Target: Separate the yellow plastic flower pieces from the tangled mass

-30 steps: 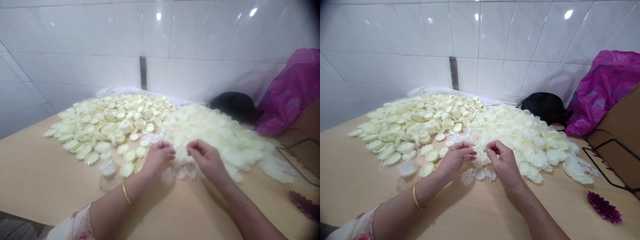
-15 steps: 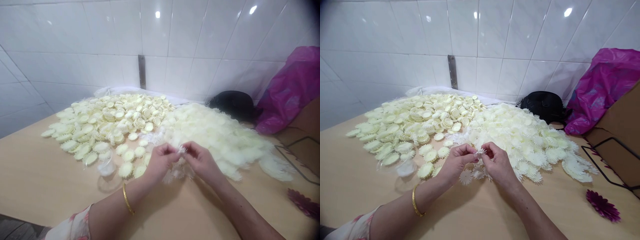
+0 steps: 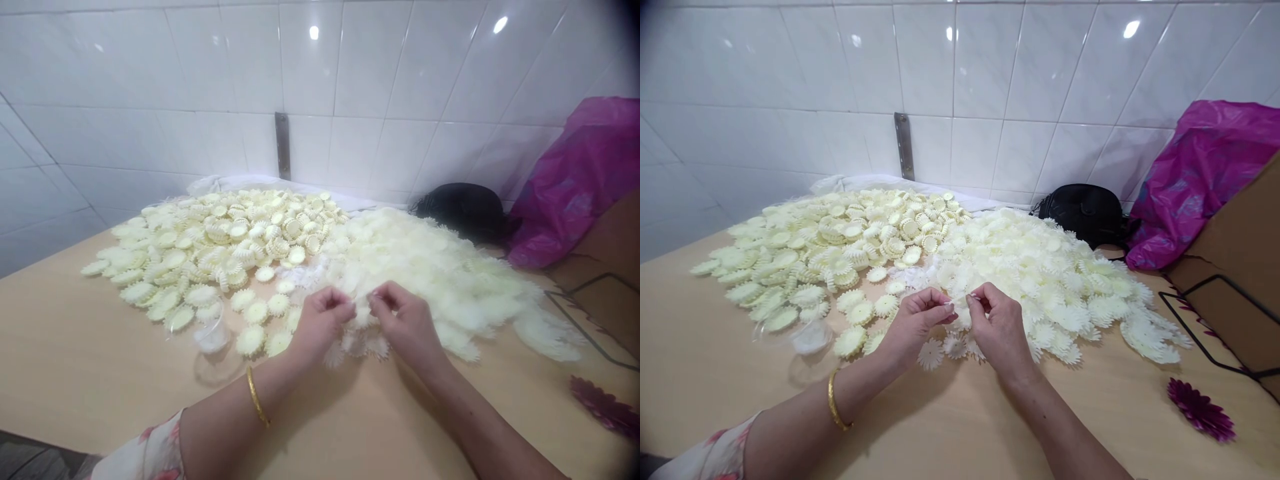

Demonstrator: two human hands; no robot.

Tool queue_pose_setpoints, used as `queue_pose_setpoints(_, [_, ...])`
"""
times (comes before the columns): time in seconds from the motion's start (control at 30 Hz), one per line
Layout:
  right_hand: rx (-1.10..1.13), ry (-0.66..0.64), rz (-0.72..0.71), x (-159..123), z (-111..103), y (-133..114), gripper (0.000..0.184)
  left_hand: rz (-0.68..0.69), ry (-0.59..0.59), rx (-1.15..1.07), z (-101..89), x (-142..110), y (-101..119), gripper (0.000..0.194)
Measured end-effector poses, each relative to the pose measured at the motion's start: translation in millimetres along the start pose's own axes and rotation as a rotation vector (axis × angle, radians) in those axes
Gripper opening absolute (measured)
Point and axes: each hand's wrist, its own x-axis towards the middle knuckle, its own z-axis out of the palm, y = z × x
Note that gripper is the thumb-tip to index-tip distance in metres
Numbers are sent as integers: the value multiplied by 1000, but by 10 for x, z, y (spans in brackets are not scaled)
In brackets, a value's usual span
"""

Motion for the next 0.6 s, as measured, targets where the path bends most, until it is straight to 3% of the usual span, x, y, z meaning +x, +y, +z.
queue_pose_setpoints(0.17, [-116, 13, -129, -72, 41, -24, 16, -31, -35, 37, 11, -15, 17, 20])
queue_pose_setpoints(0.33, [-146, -56, -200, -116, 78, -31, 15, 23, 16, 156, 17, 2, -64, 5])
queue_pose_setpoints(0.43, [-138, -97, -250, -131, 88, -55, 17, 64, 17, 210, 14, 9, -63, 8])
queue_pose_setpoints(0.6, [-178, -94, -243, -134, 82, -88, 17, 122, -9, 219, -1, 9, 7, 9])
